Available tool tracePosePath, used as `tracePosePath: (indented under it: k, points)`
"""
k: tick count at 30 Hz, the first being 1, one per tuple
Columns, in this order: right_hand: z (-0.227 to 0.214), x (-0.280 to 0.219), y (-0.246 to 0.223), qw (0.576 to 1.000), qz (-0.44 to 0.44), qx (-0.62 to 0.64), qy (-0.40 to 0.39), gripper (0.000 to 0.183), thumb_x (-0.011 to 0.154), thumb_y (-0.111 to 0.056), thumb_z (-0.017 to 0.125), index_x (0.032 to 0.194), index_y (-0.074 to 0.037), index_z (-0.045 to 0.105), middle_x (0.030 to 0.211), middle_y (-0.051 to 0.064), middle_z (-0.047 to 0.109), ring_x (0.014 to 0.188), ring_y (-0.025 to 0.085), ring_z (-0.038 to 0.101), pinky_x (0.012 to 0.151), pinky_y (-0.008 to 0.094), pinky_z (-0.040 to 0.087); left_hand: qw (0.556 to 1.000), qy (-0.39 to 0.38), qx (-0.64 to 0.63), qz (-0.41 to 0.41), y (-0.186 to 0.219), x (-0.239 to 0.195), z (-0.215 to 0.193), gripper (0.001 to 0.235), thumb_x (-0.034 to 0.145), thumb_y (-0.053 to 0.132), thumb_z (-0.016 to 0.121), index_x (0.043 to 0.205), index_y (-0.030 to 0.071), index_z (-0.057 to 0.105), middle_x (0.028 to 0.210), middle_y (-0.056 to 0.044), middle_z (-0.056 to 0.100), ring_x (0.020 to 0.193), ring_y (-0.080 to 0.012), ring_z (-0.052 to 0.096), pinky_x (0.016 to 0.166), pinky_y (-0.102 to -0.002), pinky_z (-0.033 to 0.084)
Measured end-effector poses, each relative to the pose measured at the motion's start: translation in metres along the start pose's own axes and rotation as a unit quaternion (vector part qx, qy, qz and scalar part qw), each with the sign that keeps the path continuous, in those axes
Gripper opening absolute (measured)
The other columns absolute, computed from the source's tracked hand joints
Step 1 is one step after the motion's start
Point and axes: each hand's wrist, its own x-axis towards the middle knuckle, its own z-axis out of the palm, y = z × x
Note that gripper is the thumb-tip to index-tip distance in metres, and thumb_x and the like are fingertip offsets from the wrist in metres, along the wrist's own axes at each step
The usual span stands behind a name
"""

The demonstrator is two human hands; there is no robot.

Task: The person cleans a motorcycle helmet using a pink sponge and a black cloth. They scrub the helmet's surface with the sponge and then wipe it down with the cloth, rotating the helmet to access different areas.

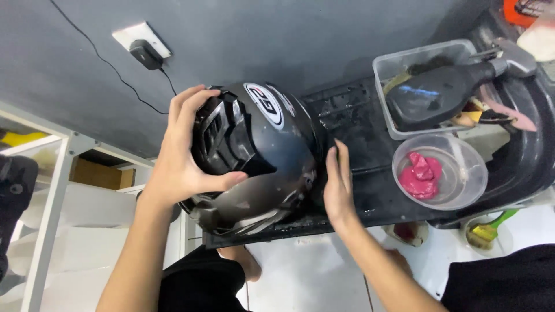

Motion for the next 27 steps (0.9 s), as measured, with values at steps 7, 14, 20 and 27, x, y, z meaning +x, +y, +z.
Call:
tracePosePath:
  k: [7,14,20,27]
  points:
    - [0.019,-0.076,-0.028,0.999,-0.037,-0.016,0.018,0.056,0.103,-0.037,0.039,0.149,-0.005,0.041,0.153,0.012,0.05,0.141,0.019,0.045,0.117,0.032,0.033,0.995,-0.088,-0.051,0.02,-0.032,0.0,-0.04,0.099,0.078,0.056,0.069,0.159,0.013,0.031,0.166,-0.015,0.033,0.156,-0.0336,0.028,0.126,-0.052,0.023]
    - [0.028,-0.098,-0.016,0.993,-0.11,-0.026,-0.024,0.058,0.106,-0.025,0.037,0.155,0.001,0.023,0.162,0.019,0.034,0.149,0.025,0.034,0.123,0.037,0.024,0.983,0.004,0.039,-0.179,0.023,0.008,-0.035,0.073,0.083,0.05,0.067,0.146,0.016,0.054,0.144,-0.008,0.063,0.13,-0.0242,0.059,0.106,-0.042,0.043]
    - [0.029,-0.102,0.006,0.97,-0.184,-0.159,-0.013,0.065,0.106,-0.024,0.043,0.158,0.006,0.019,0.165,0.028,0.02,0.156,0.04,0.02,0.127,0.047,0.016,0.975,0.007,-0.076,-0.211,-0.004,0.025,-0.032,0.075,0.082,0.05,0.067,0.149,0.021,0.051,0.145,-0.006,0.062,0.132,-0.0191,0.058,0.108,-0.034,0.043]
    - [0.049,-0.108,0.046,0.859,-0.407,-0.303,-0.065,0.05,0.105,-0.004,0.054,0.15,0.007,0.037,0.163,0.042,0.008,0.153,0.065,0.005,0.127,0.074,0.015,0.948,0.017,-0.123,-0.292,-0.002,0.046,-0.037,0.072,0.075,0.05,0.063,0.144,0.027,0.058,0.144,0.002,0.064,0.127,-0.0133,0.063,0.105,-0.028,0.046]
